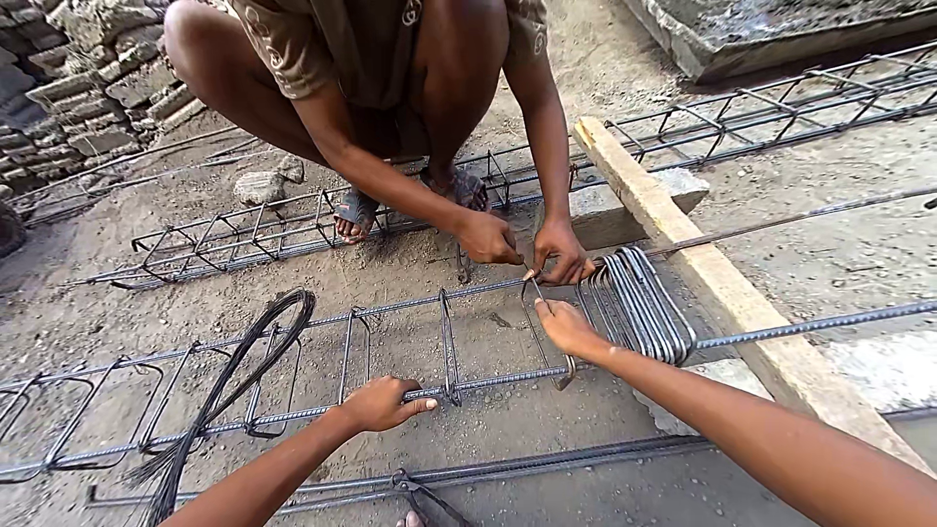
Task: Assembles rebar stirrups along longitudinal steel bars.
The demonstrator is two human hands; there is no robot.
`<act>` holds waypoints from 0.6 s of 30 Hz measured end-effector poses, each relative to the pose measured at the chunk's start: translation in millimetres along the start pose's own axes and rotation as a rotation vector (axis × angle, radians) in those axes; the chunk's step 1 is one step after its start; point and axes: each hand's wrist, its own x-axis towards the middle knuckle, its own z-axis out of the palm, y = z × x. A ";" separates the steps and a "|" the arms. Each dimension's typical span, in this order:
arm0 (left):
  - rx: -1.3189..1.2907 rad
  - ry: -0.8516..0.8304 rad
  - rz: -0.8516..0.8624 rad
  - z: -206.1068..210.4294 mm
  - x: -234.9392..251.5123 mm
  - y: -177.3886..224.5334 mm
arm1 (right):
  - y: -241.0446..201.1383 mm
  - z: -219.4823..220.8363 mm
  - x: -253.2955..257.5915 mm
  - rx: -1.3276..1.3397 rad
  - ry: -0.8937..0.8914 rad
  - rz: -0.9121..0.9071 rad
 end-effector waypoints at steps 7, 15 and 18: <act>0.005 -0.001 -0.005 0.8 -0.4 0.3 | 0.5 -0.2 -1.6 0.000 0.001 -0.002; 0.001 -0.002 0.004 3.7 -0.9 0.8 | 5.3 3.9 -0.4 -0.008 0.007 -0.014; 0.005 -0.002 -0.011 0.4 0.2 0.3 | 2.4 0.9 0.7 -0.009 0.009 -0.022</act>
